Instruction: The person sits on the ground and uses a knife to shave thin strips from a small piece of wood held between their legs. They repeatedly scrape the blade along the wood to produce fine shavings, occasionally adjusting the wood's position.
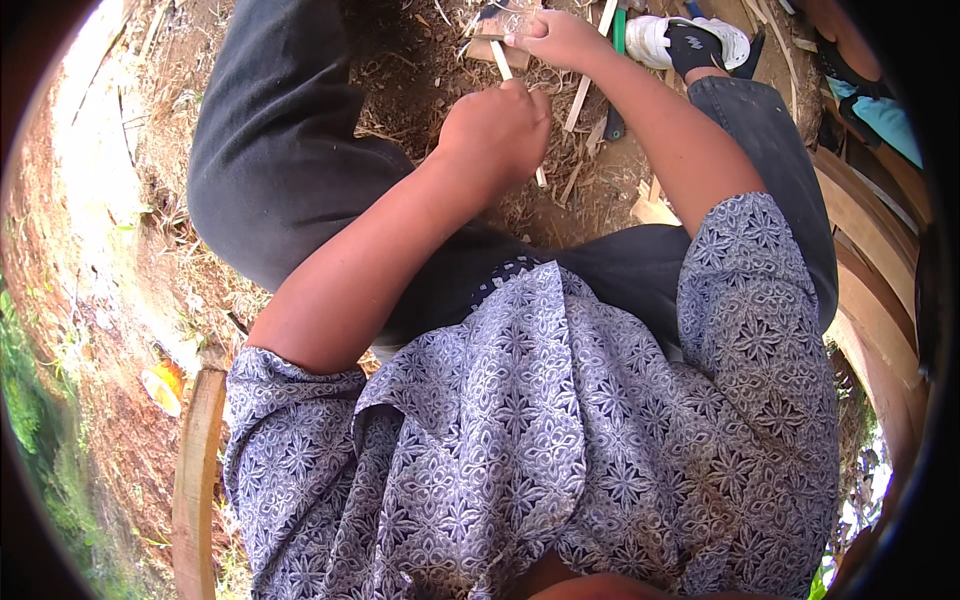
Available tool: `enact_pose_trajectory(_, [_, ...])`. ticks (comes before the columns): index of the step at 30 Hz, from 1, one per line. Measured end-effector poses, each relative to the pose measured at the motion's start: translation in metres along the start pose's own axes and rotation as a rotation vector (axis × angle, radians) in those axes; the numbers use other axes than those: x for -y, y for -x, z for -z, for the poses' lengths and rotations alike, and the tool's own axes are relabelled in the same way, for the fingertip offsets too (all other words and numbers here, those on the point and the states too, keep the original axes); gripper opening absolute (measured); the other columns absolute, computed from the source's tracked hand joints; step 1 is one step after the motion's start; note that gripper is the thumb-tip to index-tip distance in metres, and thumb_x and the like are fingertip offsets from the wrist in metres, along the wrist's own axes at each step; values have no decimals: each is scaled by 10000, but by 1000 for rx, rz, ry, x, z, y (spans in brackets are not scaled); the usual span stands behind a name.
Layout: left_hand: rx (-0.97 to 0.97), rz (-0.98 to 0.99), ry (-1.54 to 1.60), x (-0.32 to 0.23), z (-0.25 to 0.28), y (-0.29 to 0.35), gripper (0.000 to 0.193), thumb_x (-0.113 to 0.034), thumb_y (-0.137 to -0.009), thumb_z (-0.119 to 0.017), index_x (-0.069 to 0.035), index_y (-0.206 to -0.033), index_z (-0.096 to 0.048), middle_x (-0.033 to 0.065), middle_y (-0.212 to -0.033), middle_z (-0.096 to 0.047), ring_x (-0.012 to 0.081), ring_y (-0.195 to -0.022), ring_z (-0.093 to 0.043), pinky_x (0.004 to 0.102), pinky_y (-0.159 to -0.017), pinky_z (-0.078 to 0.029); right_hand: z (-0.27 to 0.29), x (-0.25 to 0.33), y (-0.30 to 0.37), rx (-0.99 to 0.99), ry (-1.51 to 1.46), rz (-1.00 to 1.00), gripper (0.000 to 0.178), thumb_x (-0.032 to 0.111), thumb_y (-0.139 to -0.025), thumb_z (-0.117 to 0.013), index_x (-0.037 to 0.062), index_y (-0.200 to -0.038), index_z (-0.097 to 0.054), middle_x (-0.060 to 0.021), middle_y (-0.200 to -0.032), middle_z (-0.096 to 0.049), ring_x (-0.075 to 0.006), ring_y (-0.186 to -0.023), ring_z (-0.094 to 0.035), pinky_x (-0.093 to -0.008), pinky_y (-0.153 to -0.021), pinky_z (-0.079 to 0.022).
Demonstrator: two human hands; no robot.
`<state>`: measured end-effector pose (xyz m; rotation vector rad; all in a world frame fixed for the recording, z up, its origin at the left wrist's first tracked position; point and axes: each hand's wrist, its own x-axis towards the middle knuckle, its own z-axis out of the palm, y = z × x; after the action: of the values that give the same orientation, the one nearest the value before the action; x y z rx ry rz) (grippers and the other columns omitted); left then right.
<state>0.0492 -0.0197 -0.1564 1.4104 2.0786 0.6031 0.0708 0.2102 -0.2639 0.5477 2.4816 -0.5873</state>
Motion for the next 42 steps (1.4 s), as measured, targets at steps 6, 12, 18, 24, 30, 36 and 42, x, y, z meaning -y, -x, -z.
enact_pose_trajectory(6, [60, 1, -31, -1, 4, 3, 243, -214, -921, -646, 10, -988, -579, 212, -933, -671, 391, -818, -717, 481, -708, -584, 2, -8, 4, -61, -11, 5, 610, 631, -865, -737, 91, -702, -506, -37, -613, -532, -168, -592, -523, -358, -562, -430])
enact_pose_trajectory(12, [21, 11, 7, 3, 3, 2, 243, -221, -931, -642, 8, -984, -584, 219, -947, -670, 388, -835, -713, 480, -735, -580, 38, 10, 63, 70, -104, -6, 588, 618, -873, -742, 82, -735, -543, -41, -626, -534, -162, -599, -524, -349, -575, -441])
enact_pose_trajectory(18, [34, 15, 27, 2, 2, 1, 243, -205, -917, -651, 25, -958, -584, 238, -894, -671, 399, -828, -709, 484, -754, -575, 28, 9, 61, 25, -15, 18, 578, 661, -863, -706, 116, -746, -555, -32, -637, -574, -186, -594, -574, -369, -556, -444])
enact_pose_trajectory(24, [17, 2, 47, 2, 1, -2, 236, -178, -901, -667, 39, -935, -578, 250, -874, -669, 411, -821, -705, 485, -752, -574, 24, 17, 49, -3, 37, 36, 566, 606, -881, -730, 79, -754, -565, -75, -618, -546, -215, -583, -551, -387, -559, -441])
enact_pose_trajectory(30, [-17, 2, 63, 1, -1, -3, 227, -175, -908, -662, 32, -948, -577, 244, -879, -663, 417, -811, -701, 494, -729, -574, 1, -11, 9, 14, 27, -68, 635, 684, -868, -690, 76, -745, -556, -76, -627, -564, -207, -606, -562, -376, -578, -459])
enact_pose_trajectory(36, [-58, 16, 85, 2, 4, 3, 217, -187, -915, -650, -2, -982, -559, 221, -855, -667, 412, -782, -699, 499, -707, -568, 0, -4, 14, 32, -46, -92, 607, 666, -886, -687, 90, -763, -540, -51, -641, -570, -163, -617, -581, -331, -562, -470])
enact_pose_trajectory(42, [-186, 71, 129, 7, 17, 10, 250, -223, -918, -701, -30, -1018, -577, 197, -835, -694, 392, -807, -705, 496, -710, -554, 8, 0, 74, 69, -632, -283, 548, 592, -956, -647, 49, -920, -588, -44, -741, -619, -123, -639, -593, -286, -583, -524])
